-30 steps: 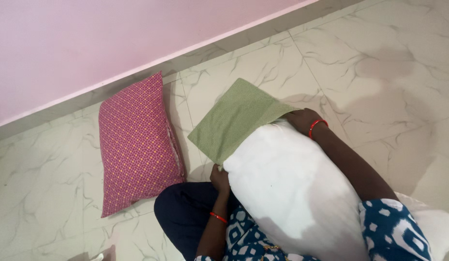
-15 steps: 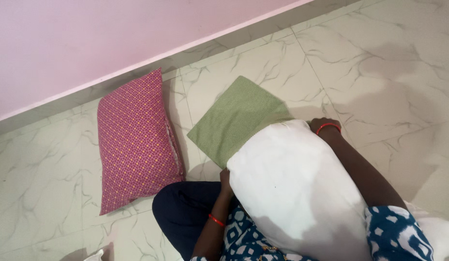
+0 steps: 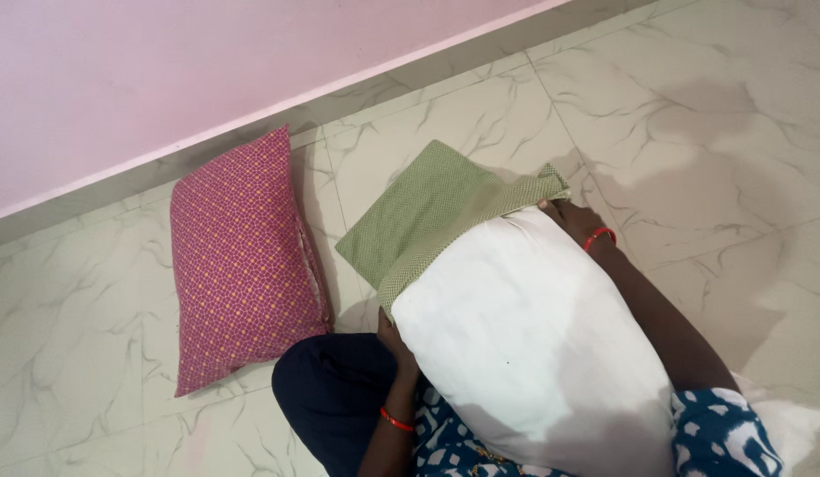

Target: The person inserts two pillows into their respective pillowcases. They first insert a white pillow into a pink patterned case, then a second white pillow into a green patterned case, smoothing the covers as they go.

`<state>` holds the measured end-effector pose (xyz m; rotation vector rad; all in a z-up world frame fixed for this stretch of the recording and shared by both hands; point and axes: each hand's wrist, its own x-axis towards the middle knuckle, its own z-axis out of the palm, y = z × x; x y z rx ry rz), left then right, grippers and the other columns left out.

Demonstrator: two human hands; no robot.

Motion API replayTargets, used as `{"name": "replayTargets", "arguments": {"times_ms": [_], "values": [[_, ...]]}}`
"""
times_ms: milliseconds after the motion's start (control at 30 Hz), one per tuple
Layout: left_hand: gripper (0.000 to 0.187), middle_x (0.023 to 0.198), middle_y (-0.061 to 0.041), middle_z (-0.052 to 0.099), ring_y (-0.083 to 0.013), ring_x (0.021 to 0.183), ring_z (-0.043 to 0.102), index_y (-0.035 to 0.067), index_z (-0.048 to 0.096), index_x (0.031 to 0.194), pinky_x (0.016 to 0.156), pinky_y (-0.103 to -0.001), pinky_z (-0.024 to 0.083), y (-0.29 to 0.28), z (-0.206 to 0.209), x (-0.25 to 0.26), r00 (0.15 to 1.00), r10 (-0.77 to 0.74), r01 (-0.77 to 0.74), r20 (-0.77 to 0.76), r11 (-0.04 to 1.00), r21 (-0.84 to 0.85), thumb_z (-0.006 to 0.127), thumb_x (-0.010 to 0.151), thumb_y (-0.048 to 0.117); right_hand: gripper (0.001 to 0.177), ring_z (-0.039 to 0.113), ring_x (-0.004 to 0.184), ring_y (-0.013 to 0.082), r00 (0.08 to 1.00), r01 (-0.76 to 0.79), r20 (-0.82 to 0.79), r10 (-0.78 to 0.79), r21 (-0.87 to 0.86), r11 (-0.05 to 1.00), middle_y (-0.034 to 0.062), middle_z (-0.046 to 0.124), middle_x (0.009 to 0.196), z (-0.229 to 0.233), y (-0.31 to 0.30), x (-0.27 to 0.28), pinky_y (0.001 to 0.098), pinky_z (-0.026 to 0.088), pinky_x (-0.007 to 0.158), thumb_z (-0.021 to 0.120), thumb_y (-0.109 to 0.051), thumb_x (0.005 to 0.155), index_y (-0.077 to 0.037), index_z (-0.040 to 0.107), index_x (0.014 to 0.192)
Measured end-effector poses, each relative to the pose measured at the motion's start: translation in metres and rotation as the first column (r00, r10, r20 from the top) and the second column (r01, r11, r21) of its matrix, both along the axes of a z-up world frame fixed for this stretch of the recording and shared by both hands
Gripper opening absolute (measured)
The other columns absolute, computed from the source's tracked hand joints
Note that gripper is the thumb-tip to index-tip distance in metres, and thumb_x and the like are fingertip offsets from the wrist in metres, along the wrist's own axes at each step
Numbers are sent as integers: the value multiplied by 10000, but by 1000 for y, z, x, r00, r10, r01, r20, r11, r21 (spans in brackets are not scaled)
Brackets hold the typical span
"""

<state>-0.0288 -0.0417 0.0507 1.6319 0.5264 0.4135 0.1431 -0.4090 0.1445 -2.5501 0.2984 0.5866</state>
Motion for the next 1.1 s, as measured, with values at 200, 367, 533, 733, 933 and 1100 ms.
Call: {"name": "replayTargets", "arguments": {"times_ms": [200, 367, 533, 733, 933, 1100], "values": [[310, 951, -151, 783, -221, 814, 709, -44, 728, 1127, 743, -344, 552, 23, 4, 27, 967, -159, 182, -196, 978, 102, 559, 1015, 190, 1136, 262, 1481, 385, 966, -255, 166, 197, 498, 829, 253, 227, 1629, 19, -23, -17, 474, 302, 1146, 585, -728, 832, -20, 138, 1600], [338, 946, -164, 761, -265, 825, 708, -36, 704, 1147, 753, -372, 539, 16, 21, 8, 958, -163, 203, -235, 966, 159, 489, 1006, 182, 1196, 395, 1458, 334, 960, -199, 256, 110, 352, 915, 202, 352, 1606, 43, 4, -27, 441, 354, 1188, 836, -577, 616, -55, 308, 1553], [436, 975, -266, 693, -395, 849, 670, -112, 602, 1201, 764, -452, 539, -11, 45, -58, 956, -285, 200, 70, 808, 554, 471, 826, 69, 1009, 424, 1413, 321, 989, -48, 140, 37, 77, 996, 103, 378, 1584, 46, 24, -33, 599, 277, 1132, 789, -591, 690, -174, 392, 1518], [254, 982, -243, 710, -415, 873, 686, -4, 683, 1066, 761, -484, 558, -6, 28, -101, 908, -346, 418, -236, 716, 559, 554, 908, 146, 506, 720, 990, 267, 961, -77, 234, 146, -280, 957, 55, 771, 986, 38, 28, -29, 553, 318, 1233, 479, -596, 1026, -175, 753, 1086], [337, 976, -238, 723, -425, 903, 711, 30, 686, 1109, 799, -525, 562, 1, -11, -76, 707, -277, 660, -651, 588, 467, 586, 966, 319, 604, 746, 892, 292, 994, 10, 101, 29, -366, 930, 95, 752, 921, 32, 25, -9, 459, 565, 788, 510, -677, 1009, -117, 721, 1095], [360, 1015, -238, 723, -440, 941, 702, 57, 681, 1192, 837, -543, 553, 8, -10, -59, 648, -268, 694, -713, 595, 406, 569, 943, 293, 392, 680, 1030, 329, 902, -52, 413, 124, -180, 982, 93, 704, 1194, 14, 14, -7, 496, 518, 835, 547, -405, 952, -166, 682, 1232]]}}
